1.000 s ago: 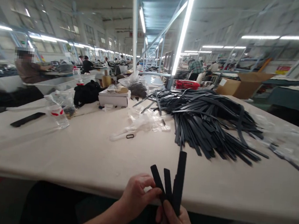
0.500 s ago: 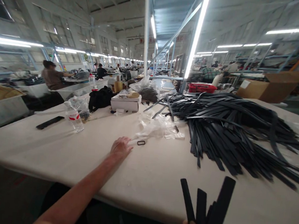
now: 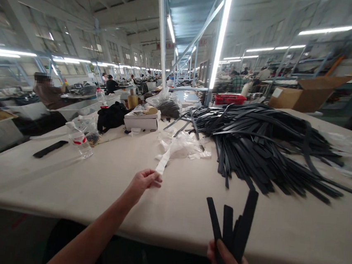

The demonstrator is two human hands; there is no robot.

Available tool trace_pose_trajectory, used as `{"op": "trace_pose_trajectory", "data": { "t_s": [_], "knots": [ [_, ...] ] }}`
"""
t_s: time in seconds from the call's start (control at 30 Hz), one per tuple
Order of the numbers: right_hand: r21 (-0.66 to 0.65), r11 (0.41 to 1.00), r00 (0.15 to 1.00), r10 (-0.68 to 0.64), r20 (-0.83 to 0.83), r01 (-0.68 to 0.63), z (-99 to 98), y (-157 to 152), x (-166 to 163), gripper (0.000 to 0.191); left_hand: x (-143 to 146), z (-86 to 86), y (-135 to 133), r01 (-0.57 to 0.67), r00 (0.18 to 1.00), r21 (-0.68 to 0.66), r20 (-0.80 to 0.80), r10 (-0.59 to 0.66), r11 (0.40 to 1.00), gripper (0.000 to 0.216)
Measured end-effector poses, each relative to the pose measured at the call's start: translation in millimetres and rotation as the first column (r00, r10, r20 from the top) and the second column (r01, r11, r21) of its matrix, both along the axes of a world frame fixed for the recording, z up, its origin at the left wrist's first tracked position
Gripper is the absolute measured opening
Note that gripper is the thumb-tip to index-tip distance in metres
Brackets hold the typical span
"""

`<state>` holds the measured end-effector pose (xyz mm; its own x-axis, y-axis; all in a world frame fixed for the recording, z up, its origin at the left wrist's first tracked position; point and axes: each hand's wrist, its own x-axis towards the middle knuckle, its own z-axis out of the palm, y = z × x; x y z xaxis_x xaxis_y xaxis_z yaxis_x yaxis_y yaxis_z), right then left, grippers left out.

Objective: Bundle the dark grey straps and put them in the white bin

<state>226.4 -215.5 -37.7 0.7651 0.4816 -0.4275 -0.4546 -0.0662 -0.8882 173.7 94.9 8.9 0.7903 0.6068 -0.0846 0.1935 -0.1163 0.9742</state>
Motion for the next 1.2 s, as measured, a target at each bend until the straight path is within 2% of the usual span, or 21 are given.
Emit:
{"op": "trace_pose_trajectory", "data": {
  "t_s": [0.1, 0.2, 0.27, 0.37, 0.57, 0.7, 0.77, 0.9, 0.97, 1.1, 1.2],
  "knots": [
    [0.010, 0.994, 0.994, 0.108, 0.005, -0.108, 11.5, 8.3, 3.7, 0.062, -14.8, -9.9, -48.1, 0.079, 0.996, -0.180, 0.051, -0.071, 0.980, 0.044],
    [0.054, 0.976, 0.977, 0.210, 0.027, -0.212, 25.2, 23.8, 9.6, 0.065, -23.9, -16.9, -83.8, 0.135, 0.989, -0.385, 0.101, -0.104, 0.913, 0.044],
    [0.061, 0.958, 0.959, 0.277, 0.067, -0.281, 32.2, 35.6, 15.3, 0.064, -26.4, -18.9, -99.6, 0.161, 0.986, -0.474, 0.106, -0.125, 0.866, 0.044],
    [0.047, 0.939, 0.931, 0.332, 0.150, -0.342, 38.4, 50.4, 24.0, 0.058, -27.4, -20.1, -113.9, 0.179, 0.984, -0.499, 0.080, -0.161, 0.848, 0.043],
    [0.023, 0.942, 0.882, 0.303, 0.362, -0.334, 47.5, 62.1, 29.3, 0.043, -26.5, -20.2, -118.4, 0.199, 0.980, -0.462, 0.072, -0.187, 0.864, 0.043],
    [0.009, 0.955, 0.870, 0.265, 0.415, -0.295, 53.2, 61.1, 28.5, 0.042, -23.0, -16.0, -119.1, 0.378, 0.919, -0.360, 0.033, -0.393, 0.853, 0.039],
    [0.003, 0.967, 0.879, 0.229, 0.419, -0.254, 55.4, 56.2, 28.7, 0.043, -20.6, -13.5, -121.6, 0.431, 0.892, -0.333, 0.013, -0.452, 0.839, 0.037],
    [-0.018, 0.988, 0.903, 0.145, 0.403, -0.151, 55.9, 29.3, 23.2, 0.050, -14.3, -12.7, -125.3, 0.353, 0.929, -0.379, 0.037, -0.368, 0.855, 0.032],
    [-0.053, 0.991, 0.910, 0.134, 0.392, -0.124, 51.7, 9.9, 14.1, 0.053, -10.3, -14.8, -125.3, 0.301, 0.951, -0.460, 0.083, -0.297, 0.835, 0.036],
    [-0.175, 0.971, 0.902, 0.217, 0.373, -0.161, 35.6, -23.2, -15.0, 0.054, -1.9, -19.9, -125.9, 0.211, 0.977, -0.619, 0.114, -0.179, 0.757, 0.044],
    [-0.239, 0.953, 0.874, 0.271, 0.404, -0.185, 25.0, -34.6, -37.2, 0.054, 3.0, -22.7, -128.2, 0.192, 0.981, -0.642, 0.114, -0.156, 0.743, 0.044]
  ]
}}
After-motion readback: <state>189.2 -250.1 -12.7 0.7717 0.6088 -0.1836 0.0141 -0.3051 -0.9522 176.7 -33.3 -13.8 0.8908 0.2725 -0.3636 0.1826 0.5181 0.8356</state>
